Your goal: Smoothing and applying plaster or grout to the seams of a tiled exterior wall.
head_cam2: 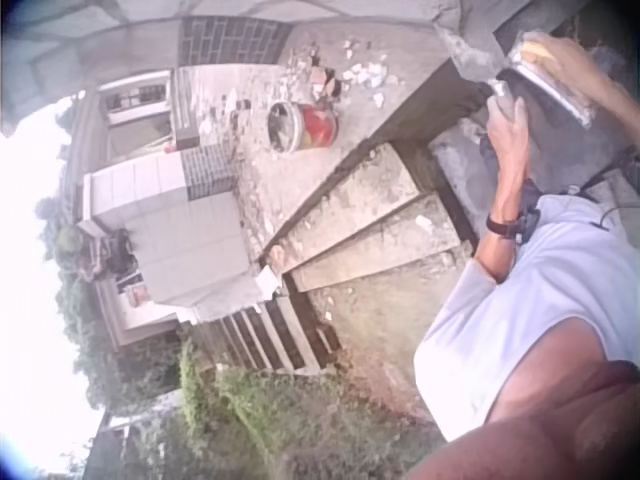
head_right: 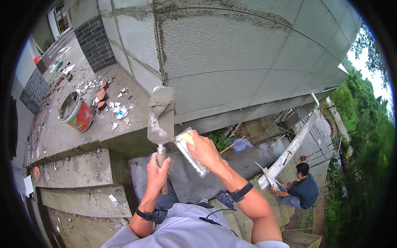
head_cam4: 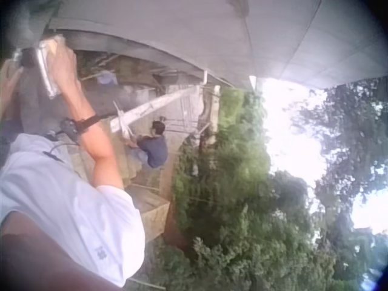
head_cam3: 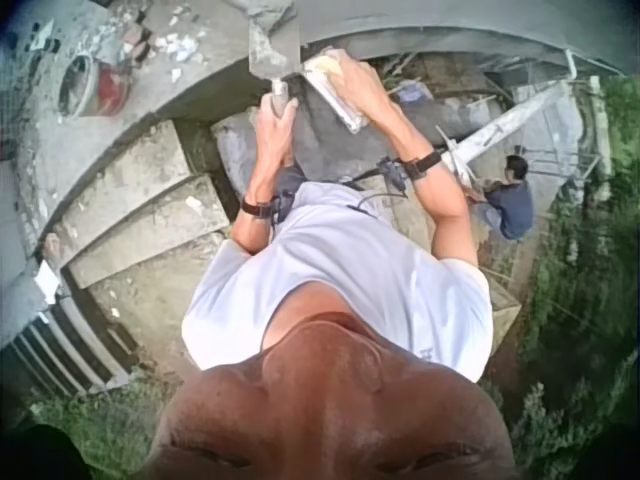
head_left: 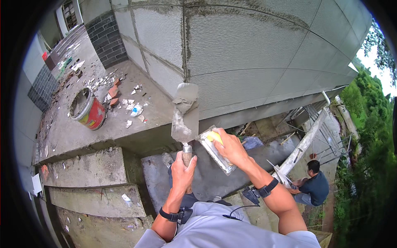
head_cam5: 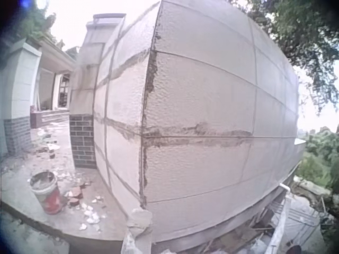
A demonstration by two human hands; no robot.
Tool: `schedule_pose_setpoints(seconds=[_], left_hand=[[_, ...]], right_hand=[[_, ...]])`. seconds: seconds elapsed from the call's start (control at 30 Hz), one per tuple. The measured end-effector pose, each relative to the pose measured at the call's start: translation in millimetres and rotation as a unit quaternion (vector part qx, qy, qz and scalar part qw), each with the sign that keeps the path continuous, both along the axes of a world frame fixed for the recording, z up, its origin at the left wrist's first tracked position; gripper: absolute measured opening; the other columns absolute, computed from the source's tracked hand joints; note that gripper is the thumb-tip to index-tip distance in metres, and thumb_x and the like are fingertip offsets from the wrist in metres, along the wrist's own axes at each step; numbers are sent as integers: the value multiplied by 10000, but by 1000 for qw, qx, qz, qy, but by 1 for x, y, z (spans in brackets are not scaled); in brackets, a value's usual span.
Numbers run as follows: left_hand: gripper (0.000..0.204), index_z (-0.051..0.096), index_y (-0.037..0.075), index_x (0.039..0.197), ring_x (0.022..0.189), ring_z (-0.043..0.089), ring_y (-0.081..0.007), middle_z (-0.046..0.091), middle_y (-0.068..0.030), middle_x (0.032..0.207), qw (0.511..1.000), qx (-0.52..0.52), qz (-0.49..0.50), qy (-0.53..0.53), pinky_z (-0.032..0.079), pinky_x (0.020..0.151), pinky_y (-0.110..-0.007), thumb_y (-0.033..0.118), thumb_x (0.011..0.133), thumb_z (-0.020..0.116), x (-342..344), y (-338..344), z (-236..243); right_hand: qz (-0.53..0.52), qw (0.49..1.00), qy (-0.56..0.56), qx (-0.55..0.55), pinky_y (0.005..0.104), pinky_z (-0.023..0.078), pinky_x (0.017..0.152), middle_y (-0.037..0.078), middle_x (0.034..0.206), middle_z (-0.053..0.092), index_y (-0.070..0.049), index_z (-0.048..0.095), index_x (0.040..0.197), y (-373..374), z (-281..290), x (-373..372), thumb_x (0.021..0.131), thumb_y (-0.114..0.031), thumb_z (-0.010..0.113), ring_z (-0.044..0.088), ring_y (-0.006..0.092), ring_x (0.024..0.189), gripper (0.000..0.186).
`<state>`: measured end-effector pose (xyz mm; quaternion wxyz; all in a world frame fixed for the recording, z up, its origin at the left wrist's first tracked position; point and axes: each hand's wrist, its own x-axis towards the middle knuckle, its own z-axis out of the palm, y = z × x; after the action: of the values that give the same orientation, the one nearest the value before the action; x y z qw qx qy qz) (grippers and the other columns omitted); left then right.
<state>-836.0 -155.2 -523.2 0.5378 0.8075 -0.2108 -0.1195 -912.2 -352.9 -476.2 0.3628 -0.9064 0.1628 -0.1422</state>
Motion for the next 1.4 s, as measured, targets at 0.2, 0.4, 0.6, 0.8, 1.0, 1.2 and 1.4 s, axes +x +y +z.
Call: schedule_pose_setpoints(seconds=[0.2, 0.4, 0.6, 0.8, 1.0, 1.2, 1.4], left_hand=[[249, 522, 28, 934, 521, 536, -102, 547, -19, 638, 997, -45, 41, 44, 429, 482, -275, 222, 908, 675, 36, 48, 26], [246, 508, 35, 903, 506, 517, -94, 528, -4, 631, 989, -18, 113, 97, 412, 464, -262, 215, 908, 675, 31, 90, 6], [225, 499, 35, 891, 492, 516, -99, 521, -10, 634, 978, -12, 132, 161, 410, 452, -260, 190, 909, 662, 36, 100, -13], [210, 495, 27, 914, 480, 517, -112, 520, -24, 666, 977, -49, 105, 180, 424, 449, -255, 157, 898, 659, 28, 90, -16], [218, 502, 17, 937, 490, 528, -116, 534, -26, 688, 979, -65, 69, 178, 429, 455, -253, 157, 896, 664, 27, 80, -12], [248, 508, 29, 930, 491, 527, -110, 539, -22, 686, 982, -48, 66, 172, 432, 458, -254, 187, 886, 693, 23, 71, -5], [276, 504, 41, 923, 490, 526, -104, 532, -11, 649, 983, -51, 52, 170, 435, 462, -252, 221, 882, 710, 26, 70, -16]], right_hand=[[-102, 970, -217, -35, 475, 507, 830, 274, 1137, 631, -18, 472, 1344, -54, -33, 56, 914, -178, 589, 622, 475, 986, 474], [-159, 931, -310, -106, 507, 513, 746, 251, 1140, 587, -32, 372, 1431, -81, -63, 180, 924, -150, 570, 615, 475, 907, 557], [-173, 953, -219, -121, 533, 511, 693, 230, 1024, 592, -59, 351, 1442, -80, -102, 195, 903, -143, 600, 618, 453, 845, 599], [-163, 943, -279, -80, 487, 495, 919, 274, 1315, 536, -13, 363, 1417, -116, -90, 161, 917, -90, 572, 569, 473, 1131, 547], [-206, 930, -273, -132, 528, 511, 731, 241, 1079, 605, -78, 342, 1422, -137, -121, 171, 931, -157, 583, 609, 486, 868, 552], [-200, 942, -268, -34, 560, 481, 768, 284, 1111, 624, -71, 380, 1366, -137, -104, 125, 914, -174, 582, 600, 508, 934, 506], [-67, 986, -148, 34, 525, 478, 814, 272, 1108, 625, -46, 423, 1330, -113, -56, 101, 905, -172, 583, 605, 497, 945, 472]])
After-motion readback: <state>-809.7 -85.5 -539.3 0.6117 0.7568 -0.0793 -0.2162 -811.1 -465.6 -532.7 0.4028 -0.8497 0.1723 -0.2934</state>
